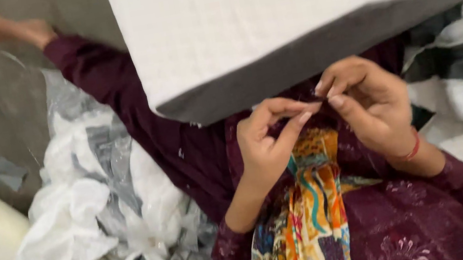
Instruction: The person sews the seam of a quilted pillow cover shut after inserting foam padding.
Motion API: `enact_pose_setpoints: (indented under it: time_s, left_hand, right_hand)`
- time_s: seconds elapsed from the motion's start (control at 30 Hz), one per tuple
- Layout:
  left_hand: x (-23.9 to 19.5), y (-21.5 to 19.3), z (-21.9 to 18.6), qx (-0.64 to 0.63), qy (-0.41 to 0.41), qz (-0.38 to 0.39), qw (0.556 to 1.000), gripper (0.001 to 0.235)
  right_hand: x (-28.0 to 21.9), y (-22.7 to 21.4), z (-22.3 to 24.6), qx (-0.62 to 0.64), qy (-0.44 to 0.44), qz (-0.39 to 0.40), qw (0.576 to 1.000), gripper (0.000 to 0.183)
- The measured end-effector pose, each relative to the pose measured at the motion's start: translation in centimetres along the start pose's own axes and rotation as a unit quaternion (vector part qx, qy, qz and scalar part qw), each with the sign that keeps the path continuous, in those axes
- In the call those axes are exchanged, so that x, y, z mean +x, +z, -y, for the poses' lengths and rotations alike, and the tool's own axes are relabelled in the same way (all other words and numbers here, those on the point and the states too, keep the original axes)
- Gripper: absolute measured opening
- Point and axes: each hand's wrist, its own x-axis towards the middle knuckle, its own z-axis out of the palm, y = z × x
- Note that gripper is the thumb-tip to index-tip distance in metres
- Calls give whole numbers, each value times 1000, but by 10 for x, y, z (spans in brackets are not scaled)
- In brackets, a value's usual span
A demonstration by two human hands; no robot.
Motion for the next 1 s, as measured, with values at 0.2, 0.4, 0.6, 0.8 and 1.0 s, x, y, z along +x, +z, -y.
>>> enact_pose_setpoints:
  time_s: [0.2, 0.4, 0.6, 0.8, 1.0]
  left_hand:
    - [-3, 3, -8, 14, 33, 23, 999, 9]
    - [-5, 4, -15, 71, 70, 21, 995, 13]
    - [-8, 6, -21, 109, 80, 11, 991, 18]
    - [-9, 6, -22, 142, 99, 8, 985, 18]
    - [-9, 6, -22, 144, 100, 9, 984, 18]
  right_hand:
    - [2, 4, 15, -50, -12, 12, 999, 7]
    - [5, 7, 29, -121, -31, 22, 992, 9]
    - [8, 7, 35, -196, -56, 42, 978, 11]
    - [11, 7, 37, -202, -83, 58, 974, 9]
    - [8, 6, 35, -201, -65, 49, 976, 9]
